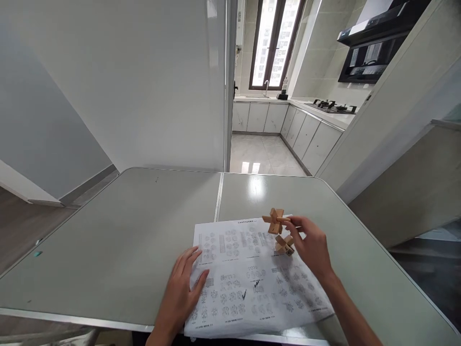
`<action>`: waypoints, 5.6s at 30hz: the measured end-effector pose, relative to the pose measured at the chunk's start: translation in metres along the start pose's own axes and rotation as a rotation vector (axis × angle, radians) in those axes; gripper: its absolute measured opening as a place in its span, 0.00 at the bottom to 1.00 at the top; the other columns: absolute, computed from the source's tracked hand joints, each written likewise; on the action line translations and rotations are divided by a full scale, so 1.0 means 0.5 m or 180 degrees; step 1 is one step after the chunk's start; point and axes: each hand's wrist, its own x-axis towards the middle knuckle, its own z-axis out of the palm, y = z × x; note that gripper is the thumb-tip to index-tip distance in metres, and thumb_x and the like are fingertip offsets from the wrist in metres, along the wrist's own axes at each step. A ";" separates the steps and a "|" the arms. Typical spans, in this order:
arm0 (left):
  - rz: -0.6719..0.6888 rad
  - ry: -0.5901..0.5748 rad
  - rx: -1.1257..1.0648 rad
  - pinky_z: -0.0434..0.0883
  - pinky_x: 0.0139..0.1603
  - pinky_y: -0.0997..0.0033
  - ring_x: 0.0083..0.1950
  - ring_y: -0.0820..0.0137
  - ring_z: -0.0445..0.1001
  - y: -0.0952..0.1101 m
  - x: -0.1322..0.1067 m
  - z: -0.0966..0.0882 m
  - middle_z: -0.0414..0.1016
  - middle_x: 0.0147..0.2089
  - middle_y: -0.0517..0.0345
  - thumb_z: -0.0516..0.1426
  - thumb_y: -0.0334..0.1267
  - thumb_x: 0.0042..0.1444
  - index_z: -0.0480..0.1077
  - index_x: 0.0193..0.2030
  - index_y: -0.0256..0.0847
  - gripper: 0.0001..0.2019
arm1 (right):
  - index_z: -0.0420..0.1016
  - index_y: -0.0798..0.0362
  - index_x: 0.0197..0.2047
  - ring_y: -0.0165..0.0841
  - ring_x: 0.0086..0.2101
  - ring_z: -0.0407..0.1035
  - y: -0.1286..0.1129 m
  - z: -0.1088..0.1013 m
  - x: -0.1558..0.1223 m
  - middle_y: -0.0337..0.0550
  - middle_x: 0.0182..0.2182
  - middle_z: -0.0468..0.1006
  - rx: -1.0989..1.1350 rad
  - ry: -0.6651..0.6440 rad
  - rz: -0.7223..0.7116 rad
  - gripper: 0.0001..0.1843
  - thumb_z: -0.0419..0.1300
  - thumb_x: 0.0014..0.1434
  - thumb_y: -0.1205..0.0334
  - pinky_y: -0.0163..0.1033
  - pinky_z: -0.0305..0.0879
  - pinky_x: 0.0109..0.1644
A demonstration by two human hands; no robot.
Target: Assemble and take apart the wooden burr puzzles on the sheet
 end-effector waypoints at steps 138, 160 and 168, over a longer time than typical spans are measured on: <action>0.0905 0.0179 -0.0792 0.76 0.50 0.57 0.51 0.56 0.81 0.173 -0.066 0.096 0.77 0.57 0.52 0.70 0.54 0.51 0.62 0.64 0.50 0.37 | 0.73 0.47 0.35 0.33 0.23 0.65 -0.065 0.153 -0.286 0.36 0.24 0.73 0.2241 -0.0749 0.0572 0.24 0.64 0.60 0.34 0.37 0.62 0.24; 0.0819 0.0155 -0.0798 0.76 0.52 0.52 0.50 0.56 0.80 0.161 -0.060 0.107 0.73 0.62 0.49 0.71 0.55 0.49 0.50 0.75 0.50 0.52 | 0.73 0.48 0.34 0.32 0.21 0.64 -0.064 0.154 -0.289 0.35 0.22 0.73 0.2144 -0.0667 0.0433 0.23 0.62 0.62 0.35 0.36 0.60 0.23; 0.0953 0.0085 -0.0891 0.77 0.55 0.56 0.54 0.57 0.80 0.161 -0.060 0.103 0.73 0.62 0.50 0.70 0.53 0.54 0.58 0.72 0.52 0.42 | 0.77 0.49 0.40 0.40 0.35 0.77 -0.082 0.143 -0.295 0.44 0.35 0.83 0.2094 -0.0797 0.0206 0.22 0.61 0.63 0.37 0.41 0.74 0.38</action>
